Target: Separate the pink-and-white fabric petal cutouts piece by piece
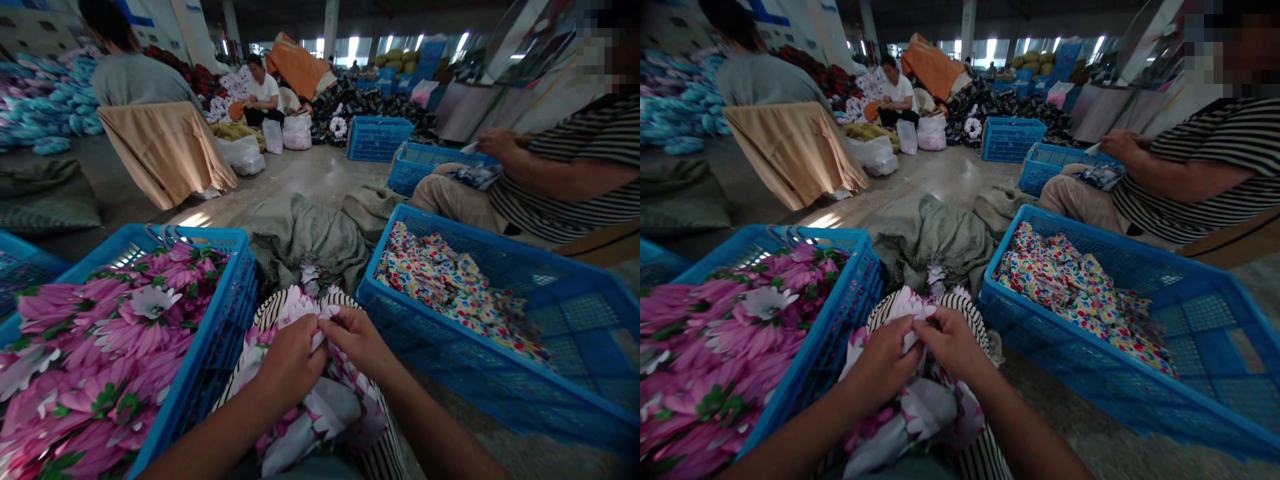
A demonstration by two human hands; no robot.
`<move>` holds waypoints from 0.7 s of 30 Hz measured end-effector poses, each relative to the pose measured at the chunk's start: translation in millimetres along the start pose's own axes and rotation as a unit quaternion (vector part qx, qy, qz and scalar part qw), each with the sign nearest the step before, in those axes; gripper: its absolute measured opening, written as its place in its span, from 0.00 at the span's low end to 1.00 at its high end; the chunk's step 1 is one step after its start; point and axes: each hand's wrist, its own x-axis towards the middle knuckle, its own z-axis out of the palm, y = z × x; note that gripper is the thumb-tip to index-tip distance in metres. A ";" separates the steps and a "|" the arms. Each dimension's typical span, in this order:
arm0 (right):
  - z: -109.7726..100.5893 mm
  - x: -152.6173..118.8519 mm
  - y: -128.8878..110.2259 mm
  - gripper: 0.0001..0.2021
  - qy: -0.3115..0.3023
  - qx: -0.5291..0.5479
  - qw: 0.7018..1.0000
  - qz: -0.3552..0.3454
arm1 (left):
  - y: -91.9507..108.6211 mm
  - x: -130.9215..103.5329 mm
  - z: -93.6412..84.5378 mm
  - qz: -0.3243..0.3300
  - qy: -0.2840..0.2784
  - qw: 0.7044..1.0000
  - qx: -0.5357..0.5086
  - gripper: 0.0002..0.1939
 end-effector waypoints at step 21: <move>1.3 2.1 7.4 0.10 0.012 0.033 0.999 -0.010 | -4.8 3.7 -5.0 -0.149 0.009 0.917 -0.370 0.07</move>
